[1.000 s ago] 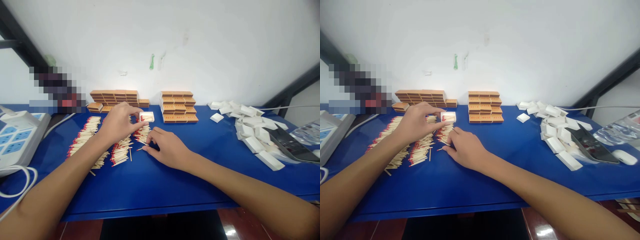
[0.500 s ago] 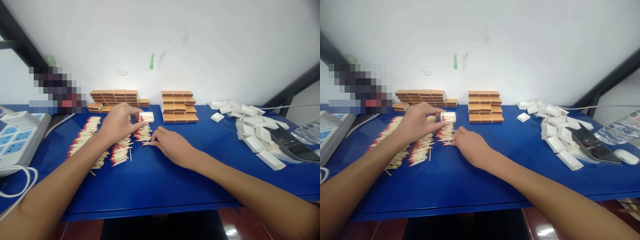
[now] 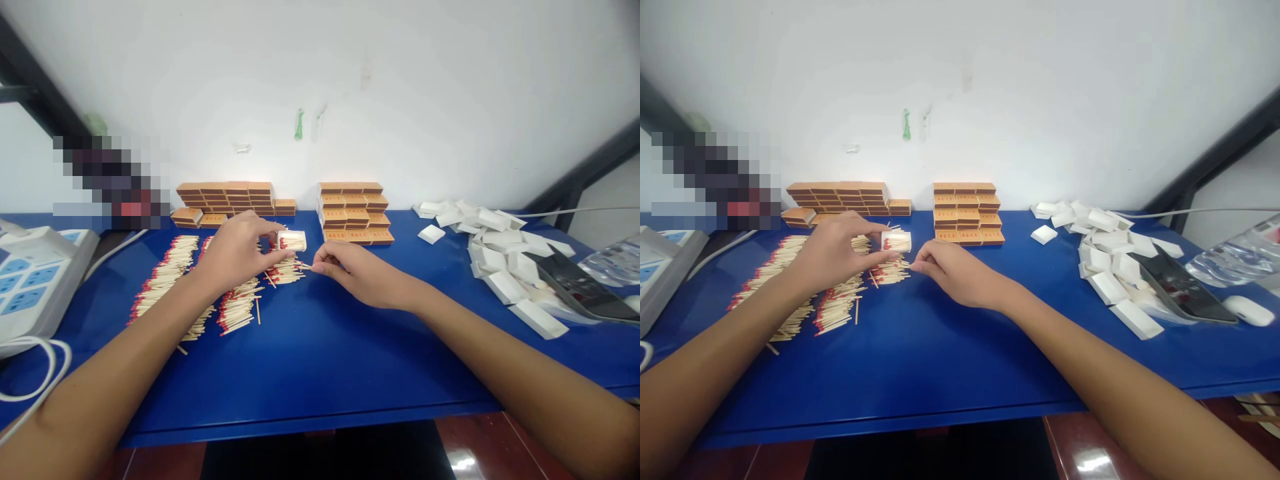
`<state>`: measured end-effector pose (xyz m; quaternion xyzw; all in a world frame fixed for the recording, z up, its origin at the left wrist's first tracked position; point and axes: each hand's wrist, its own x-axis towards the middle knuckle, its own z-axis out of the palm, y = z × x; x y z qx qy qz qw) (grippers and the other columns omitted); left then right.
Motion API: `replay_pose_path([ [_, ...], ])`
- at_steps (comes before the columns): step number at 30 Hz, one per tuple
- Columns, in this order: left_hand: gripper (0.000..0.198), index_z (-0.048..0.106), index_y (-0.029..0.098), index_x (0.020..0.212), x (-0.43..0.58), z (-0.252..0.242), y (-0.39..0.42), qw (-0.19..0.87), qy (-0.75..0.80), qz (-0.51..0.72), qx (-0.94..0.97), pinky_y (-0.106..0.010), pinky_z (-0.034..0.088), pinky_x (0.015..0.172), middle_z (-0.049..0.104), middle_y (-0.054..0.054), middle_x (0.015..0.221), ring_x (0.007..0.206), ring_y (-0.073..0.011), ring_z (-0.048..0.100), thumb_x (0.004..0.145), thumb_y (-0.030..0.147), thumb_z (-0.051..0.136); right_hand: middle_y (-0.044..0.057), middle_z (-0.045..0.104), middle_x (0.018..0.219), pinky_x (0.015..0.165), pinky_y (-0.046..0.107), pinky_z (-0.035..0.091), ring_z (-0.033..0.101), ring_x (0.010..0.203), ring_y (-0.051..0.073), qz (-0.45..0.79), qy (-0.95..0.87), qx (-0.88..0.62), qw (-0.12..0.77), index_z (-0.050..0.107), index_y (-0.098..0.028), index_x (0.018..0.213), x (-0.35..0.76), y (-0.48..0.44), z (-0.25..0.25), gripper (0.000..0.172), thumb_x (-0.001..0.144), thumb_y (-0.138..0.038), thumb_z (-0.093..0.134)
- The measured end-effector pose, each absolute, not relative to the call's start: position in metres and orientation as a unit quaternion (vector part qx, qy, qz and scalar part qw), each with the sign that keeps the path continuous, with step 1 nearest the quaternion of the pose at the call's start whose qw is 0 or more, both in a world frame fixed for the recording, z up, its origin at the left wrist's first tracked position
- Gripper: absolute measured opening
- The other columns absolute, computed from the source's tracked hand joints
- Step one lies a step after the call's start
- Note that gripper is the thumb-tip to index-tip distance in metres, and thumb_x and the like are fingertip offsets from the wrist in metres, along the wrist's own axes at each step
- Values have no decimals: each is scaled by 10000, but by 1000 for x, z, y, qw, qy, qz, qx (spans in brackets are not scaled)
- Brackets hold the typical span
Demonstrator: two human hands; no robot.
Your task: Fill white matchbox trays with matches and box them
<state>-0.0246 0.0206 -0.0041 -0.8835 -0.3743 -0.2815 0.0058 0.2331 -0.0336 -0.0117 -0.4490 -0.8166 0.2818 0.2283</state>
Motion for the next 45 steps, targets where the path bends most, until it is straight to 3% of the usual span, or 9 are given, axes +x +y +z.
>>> replay_pose_path([
  [8,363,816,175,1110,-22,-6,18,-5,-350,-277,-895,-360,467,771,799,-40,878,844,-249,679,881,455,847,34,658,922,738,321,409,548,813,183,306,-797,-455,254,659,-203,984,242,-24,-10,361,1063,-529,525],
  [17,329,826,219,1072,-18,-6,12,-38,-326,-280,-902,-343,455,741,781,-20,846,831,-231,666,862,469,857,-31,498,727,645,311,350,447,689,158,378,-762,-459,257,552,-230,862,244,-22,-4,417,1029,-612,560],
  [25,323,826,216,1003,-14,-6,9,-64,-325,-269,-904,-322,443,697,735,-20,800,800,-218,649,845,494,867,7,601,833,674,324,351,485,742,169,296,-788,-471,262,601,-212,896,244,-20,-9,358,1043,-535,545],
  [31,329,819,228,1027,-15,-9,9,-62,-330,-266,-904,-326,462,723,767,-34,878,836,-225,668,851,502,866,34,640,893,717,326,379,528,791,183,201,-806,-480,283,615,-211,940,242,-23,-12,227,1054,-394,543],
  [39,337,803,224,1024,-15,-10,11,-11,-344,-275,-898,-355,466,764,772,-32,857,847,-236,671,894,533,831,30,627,775,667,329,373,524,708,178,178,-744,-564,312,615,-205,882,247,-15,-10,255,1033,-406,574],
  [45,366,799,202,1075,-17,-11,12,6,-355,-267,-896,-381,489,823,802,-59,928,902,-260,686,900,522,831,15,598,681,594,332,345,503,615,165,168,-727,-622,238,548,-227,762,249,-16,-7,286,1012,-363,580],
])
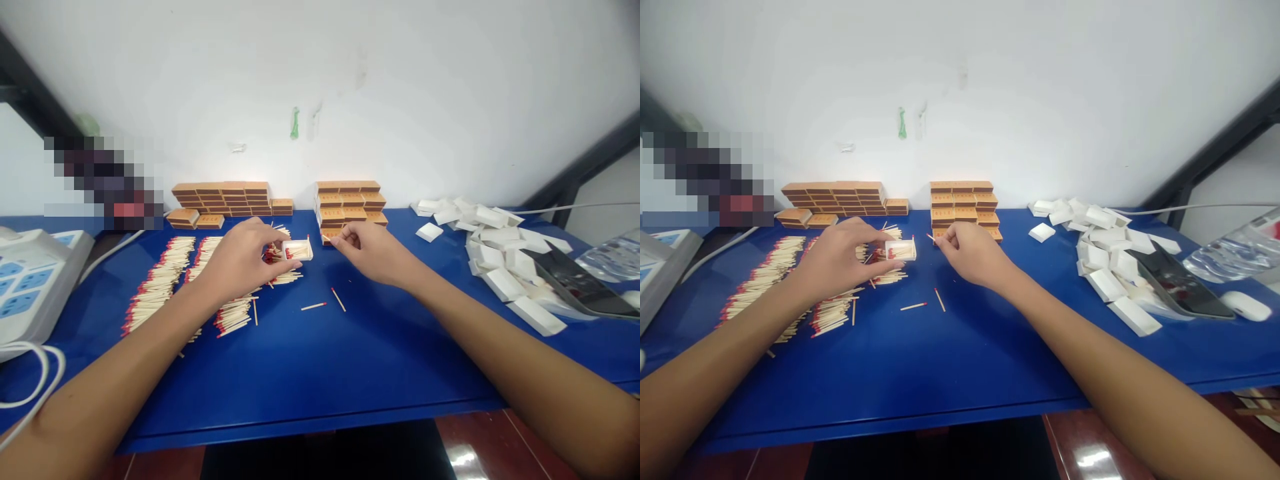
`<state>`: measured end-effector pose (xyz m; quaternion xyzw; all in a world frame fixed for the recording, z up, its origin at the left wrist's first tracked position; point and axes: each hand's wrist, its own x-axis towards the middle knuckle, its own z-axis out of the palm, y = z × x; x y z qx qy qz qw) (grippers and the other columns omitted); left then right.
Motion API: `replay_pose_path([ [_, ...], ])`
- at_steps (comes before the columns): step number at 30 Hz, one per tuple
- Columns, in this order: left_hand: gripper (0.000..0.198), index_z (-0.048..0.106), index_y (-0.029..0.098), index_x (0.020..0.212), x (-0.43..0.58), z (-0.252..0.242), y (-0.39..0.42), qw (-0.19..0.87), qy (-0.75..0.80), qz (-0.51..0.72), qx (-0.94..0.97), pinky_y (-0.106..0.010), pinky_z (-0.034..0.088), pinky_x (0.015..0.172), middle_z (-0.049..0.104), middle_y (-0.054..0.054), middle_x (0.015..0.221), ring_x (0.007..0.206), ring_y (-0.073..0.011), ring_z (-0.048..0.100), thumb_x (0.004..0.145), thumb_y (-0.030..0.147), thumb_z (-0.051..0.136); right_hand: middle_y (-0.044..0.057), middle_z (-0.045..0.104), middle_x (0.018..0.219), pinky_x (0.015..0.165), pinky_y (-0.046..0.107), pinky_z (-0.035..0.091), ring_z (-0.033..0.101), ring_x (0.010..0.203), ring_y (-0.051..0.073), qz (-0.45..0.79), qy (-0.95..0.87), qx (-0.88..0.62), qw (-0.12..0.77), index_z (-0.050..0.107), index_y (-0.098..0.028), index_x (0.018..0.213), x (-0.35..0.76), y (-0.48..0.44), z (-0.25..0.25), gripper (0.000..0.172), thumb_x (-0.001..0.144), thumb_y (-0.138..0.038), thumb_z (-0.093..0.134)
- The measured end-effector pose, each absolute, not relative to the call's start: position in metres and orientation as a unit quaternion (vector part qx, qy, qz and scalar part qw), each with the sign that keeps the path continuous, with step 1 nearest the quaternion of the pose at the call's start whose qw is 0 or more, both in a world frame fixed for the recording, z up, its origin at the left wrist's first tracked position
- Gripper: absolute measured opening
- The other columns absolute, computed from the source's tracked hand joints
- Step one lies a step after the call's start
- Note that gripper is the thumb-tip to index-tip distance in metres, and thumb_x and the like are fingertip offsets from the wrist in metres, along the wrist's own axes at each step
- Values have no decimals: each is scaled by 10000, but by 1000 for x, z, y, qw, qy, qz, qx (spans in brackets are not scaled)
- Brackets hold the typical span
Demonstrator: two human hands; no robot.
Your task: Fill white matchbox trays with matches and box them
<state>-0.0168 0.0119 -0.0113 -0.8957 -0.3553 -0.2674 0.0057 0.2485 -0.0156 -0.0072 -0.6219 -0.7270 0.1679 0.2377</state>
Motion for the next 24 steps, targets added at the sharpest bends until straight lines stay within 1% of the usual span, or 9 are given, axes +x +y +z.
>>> replay_pose_path([
  [4,384,802,179,1090,-17,-11,12,23,-360,-263,-895,-393,497,839,808,-68,937,902,-269,693,891,504,845,12,573,606,551,343,307,474,536,158,179,-766,-606,113,493,-238,654,254,-21,-4,358,983,-323,604],
  [7,386,803,171,1080,-17,-9,13,34,-360,-263,-894,-398,501,830,808,-70,930,896,-273,691,889,504,847,33,613,603,544,352,319,506,521,175,183,-786,-588,46,546,-241,638,257,-31,1,364,977,-354,618],
  [10,379,802,169,1079,-18,-9,13,31,-361,-261,-895,-405,507,829,811,-77,942,899,-277,694,899,500,837,67,667,657,547,357,338,549,536,194,180,-802,-570,-9,608,-239,651,257,-43,6,351,971,-380,639],
  [13,390,804,173,1105,-18,-10,13,36,-362,-259,-895,-416,514,845,811,-84,949,917,-286,700,900,503,833,88,696,720,546,356,356,576,561,206,168,-804,-570,-21,642,-236,681,254,-51,9,332,980,-381,646],
  [16,402,804,189,1126,-18,-12,14,41,-362,-259,-894,-417,519,859,808,-81,941,927,-289,701,898,519,829,90,681,702,546,357,367,590,575,216,162,-812,-561,3,656,-235,694,251,-55,9,392,1001,-478,645],
  [18,404,803,194,1117,-19,-13,15,40,-360,-262,-894,-412,519,853,804,-77,928,922,-286,701,896,531,828,91,687,720,557,355,377,614,616,228,154,-820,-552,17,658,-233,704,249,-57,8,391,981,-507,687],
  [20,404,802,191,1107,-19,-13,15,39,-359,-262,-895,-404,517,844,801,-76,922,922,-286,700,897,536,827,97,715,792,580,350,391,641,672,235,143,-824,-547,14,658,-226,740,246,-59,7,325,977,-442,711],
  [22,405,801,182,1104,-19,-12,15,37,-355,-260,-897,-399,513,838,798,-77,921,919,-284,698,900,531,828,110,735,864,606,350,404,659,718,240,140,-826,-546,0,657,-218,785,244,-61,6,257,1005,-350,674],
  [24,402,800,174,1104,-18,-11,14,34,-353,-258,-899,-398,509,837,799,-79,927,910,-279,693,906,523,827,121,740,903,631,355,413,670,752,251,147,-827,-542,-5,656,-212,814,244,-63,6,239,1031,-307,630],
])
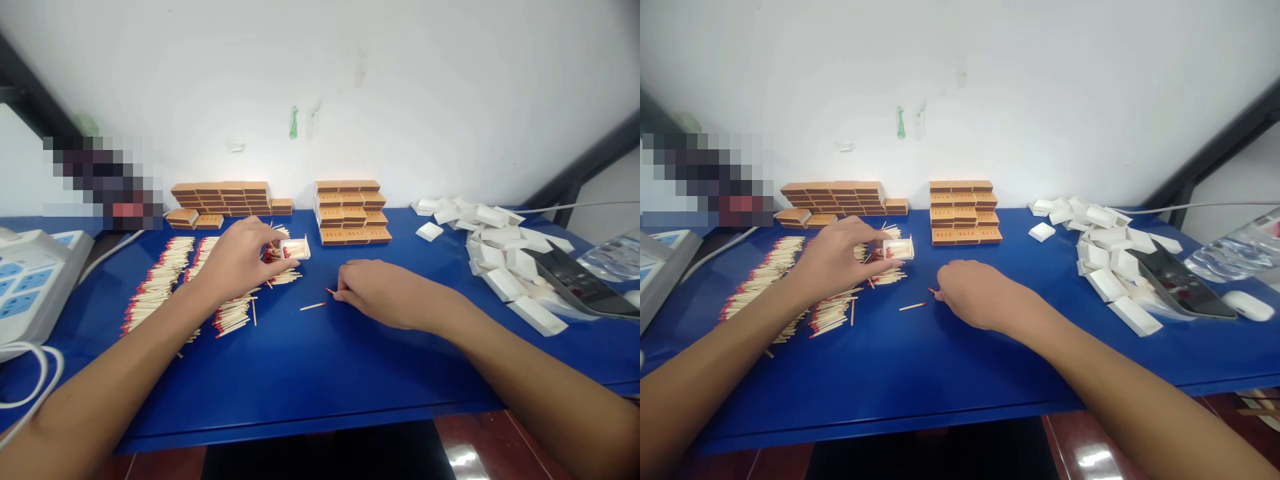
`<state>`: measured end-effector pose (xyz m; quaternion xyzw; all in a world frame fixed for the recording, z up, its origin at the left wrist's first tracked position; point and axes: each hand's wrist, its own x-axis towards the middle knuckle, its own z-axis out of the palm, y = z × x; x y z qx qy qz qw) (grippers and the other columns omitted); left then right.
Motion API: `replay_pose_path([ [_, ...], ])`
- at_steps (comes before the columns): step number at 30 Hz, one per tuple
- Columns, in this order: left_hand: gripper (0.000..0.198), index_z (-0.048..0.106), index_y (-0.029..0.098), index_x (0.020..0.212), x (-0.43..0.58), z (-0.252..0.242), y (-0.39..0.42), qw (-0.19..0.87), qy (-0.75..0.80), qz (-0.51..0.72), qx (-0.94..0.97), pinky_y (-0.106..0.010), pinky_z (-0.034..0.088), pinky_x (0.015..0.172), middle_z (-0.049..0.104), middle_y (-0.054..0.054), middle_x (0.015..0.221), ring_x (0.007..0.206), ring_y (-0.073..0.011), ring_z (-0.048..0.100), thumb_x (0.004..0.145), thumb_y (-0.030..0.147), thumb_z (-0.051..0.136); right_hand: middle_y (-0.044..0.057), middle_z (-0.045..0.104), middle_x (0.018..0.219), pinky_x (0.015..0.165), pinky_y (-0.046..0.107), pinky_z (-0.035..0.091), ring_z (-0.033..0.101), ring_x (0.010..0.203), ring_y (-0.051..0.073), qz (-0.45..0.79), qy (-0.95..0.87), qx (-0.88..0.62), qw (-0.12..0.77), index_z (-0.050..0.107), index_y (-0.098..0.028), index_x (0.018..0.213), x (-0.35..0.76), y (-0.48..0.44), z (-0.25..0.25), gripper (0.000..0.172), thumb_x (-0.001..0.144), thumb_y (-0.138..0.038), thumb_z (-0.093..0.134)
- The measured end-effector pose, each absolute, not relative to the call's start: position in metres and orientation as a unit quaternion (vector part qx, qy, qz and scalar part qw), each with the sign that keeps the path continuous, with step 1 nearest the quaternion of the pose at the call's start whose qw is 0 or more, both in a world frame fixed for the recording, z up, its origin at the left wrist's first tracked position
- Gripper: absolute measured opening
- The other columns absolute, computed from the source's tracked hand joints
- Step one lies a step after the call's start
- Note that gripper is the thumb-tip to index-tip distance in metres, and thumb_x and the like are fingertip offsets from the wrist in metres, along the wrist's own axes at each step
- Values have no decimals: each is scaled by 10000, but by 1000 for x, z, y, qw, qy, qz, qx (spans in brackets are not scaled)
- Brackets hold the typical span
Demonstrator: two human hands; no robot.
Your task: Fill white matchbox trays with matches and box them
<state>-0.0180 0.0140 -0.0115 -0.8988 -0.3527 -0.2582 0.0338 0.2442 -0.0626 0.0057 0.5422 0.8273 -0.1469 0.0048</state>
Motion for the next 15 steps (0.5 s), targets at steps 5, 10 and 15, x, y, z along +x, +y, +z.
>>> replay_pose_path([
  [5,337,787,198,1035,-16,-10,12,25,-358,-247,-900,-392,493,821,790,-60,906,877,-264,674,914,511,815,121,734,894,654,357,402,675,795,270,-163,829,535,-19,667,-210,840,250,-56,6,228,1037,-318,629],
  [10,328,792,208,990,-13,-11,10,18,-351,-248,-903,-374,465,764,763,-49,842,845,-256,658,902,522,818,89,713,911,677,342,389,619,773,223,-125,811,555,-140,636,-210,881,248,-43,9,208,1051,-321,590],
  [15,341,808,195,1059,-8,-11,4,-27,-345,-239,-907,-367,465,751,761,-49,838,847,-254,648,875,477,860,64,676,966,719,329,381,574,800,191,-62,809,503,-299,602,-207,941,236,-38,3,133,1047,-288,602],
])
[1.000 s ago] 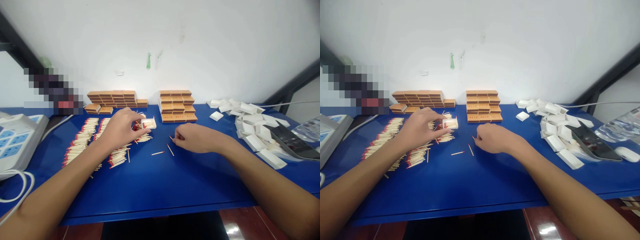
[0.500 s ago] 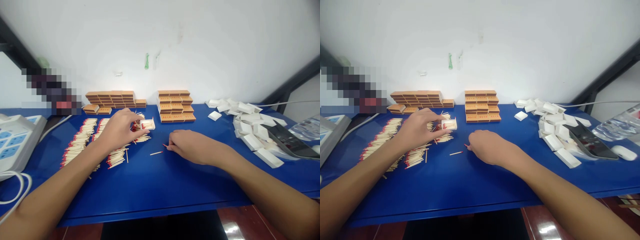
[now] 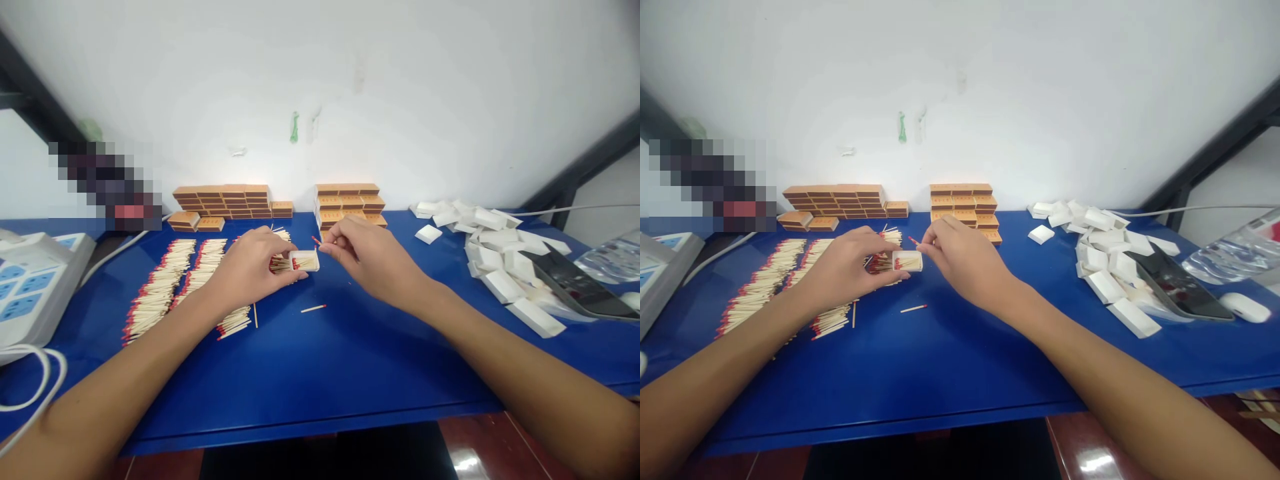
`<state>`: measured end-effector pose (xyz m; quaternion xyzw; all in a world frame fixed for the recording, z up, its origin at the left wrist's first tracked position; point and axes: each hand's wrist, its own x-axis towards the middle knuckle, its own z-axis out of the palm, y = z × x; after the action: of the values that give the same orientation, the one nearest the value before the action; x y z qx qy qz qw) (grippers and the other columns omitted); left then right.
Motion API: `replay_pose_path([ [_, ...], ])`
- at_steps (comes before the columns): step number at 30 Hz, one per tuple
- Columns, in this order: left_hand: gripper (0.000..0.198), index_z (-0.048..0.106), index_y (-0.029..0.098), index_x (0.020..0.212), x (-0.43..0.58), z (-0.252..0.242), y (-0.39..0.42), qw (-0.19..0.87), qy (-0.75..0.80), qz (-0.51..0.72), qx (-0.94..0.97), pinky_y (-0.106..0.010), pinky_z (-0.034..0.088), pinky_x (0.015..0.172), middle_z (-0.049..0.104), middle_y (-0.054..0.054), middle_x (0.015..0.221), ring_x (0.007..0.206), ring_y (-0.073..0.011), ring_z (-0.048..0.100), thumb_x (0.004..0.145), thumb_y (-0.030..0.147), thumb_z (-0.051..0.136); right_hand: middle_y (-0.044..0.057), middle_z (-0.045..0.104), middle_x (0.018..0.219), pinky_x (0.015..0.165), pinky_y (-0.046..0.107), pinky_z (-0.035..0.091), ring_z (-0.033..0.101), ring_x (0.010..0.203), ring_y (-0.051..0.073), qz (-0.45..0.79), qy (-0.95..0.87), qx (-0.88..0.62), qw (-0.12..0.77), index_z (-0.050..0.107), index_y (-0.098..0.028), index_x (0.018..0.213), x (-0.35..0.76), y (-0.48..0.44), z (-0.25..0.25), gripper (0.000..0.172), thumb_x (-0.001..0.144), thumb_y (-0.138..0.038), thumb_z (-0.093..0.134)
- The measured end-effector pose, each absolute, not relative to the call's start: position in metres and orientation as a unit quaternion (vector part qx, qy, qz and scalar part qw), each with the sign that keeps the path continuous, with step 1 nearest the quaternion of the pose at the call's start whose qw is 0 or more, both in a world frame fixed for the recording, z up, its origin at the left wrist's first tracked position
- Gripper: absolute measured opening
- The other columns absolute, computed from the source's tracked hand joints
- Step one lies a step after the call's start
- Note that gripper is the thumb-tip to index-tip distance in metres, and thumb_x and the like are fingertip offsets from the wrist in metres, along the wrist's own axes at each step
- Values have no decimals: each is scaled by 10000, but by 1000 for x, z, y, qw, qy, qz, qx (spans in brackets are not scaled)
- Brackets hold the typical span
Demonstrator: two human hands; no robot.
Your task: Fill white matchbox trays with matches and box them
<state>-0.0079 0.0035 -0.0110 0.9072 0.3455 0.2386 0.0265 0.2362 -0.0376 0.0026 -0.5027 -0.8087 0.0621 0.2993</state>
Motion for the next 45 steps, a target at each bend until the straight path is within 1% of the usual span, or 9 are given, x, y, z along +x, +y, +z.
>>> replay_pose_path([
  [13,317,810,190,1052,-1,-11,-2,43,328,245,911,-349,435,713,735,-46,821,820,-237,628,895,463,847,70,655,998,715,326,367,574,814,187,60,-820,-494,283,638,-191,989,228,-40,-9,145,1048,-321,622],
  [16,355,817,174,1071,-2,-12,-2,42,320,257,911,-352,448,725,738,-43,800,813,-236,631,888,475,857,56,672,908,708,332,370,582,800,195,49,-766,-554,321,654,-189,928,231,-38,-6,212,1023,-379,660],
  [19,349,821,182,1088,-1,-12,-2,43,308,273,910,-347,452,728,737,-32,788,807,-229,631,889,466,861,42,681,816,674,331,375,583,753,193,105,-742,-593,295,692,-188,838,233,-33,-6,299,952,-460,741],
  [23,313,819,195,1068,-2,-12,-3,40,301,284,910,-335,453,721,723,-17,778,798,-216,629,875,434,878,18,683,764,643,321,378,565,688,166,161,-743,-583,288,736,-196,802,232,-29,-11,217,913,-380,757],
  [29,340,813,185,1072,-1,-13,-3,43,304,268,913,-340,455,718,725,-22,769,793,-219,628,880,460,870,13,647,788,669,311,398,540,687,145,111,-770,-510,367,705,-186,827,232,-29,-15,159,953,-282,710],
  [34,331,817,199,1060,-3,-11,-1,40,316,267,910,-335,459,714,761,-41,835,831,-231,658,888,479,853,38,627,909,699,311,404,546,754,154,69,-829,-433,348,743,-183,953,234,-29,-16,119,994,-292,716],
  [38,358,822,220,1041,-12,-9,8,9,334,293,896,-346,475,733,784,-36,850,815,-231,682,885,542,831,21,599,834,688,310,380,516,721,147,52,-829,-422,364,713,-180,918,235,-30,-12,161,1032,-274,648],
  [42,363,829,230,1042,-22,-5,18,-20,357,335,872,-364,524,795,810,-34,897,873,-242,723,874,552,837,-11,589,734,662,307,366,515,680,138,131,-856,-417,277,709,-190,860,238,-33,-7,220,1008,-352,692],
  [45,338,835,238,1032,-25,-4,21,-41,363,342,866,-376,546,816,814,-36,901,878,-246,733,868,534,846,12,666,854,668,304,401,569,742,151,226,-871,-404,165,735,-200,933,240,-36,-4,256,937,-451,783],
])
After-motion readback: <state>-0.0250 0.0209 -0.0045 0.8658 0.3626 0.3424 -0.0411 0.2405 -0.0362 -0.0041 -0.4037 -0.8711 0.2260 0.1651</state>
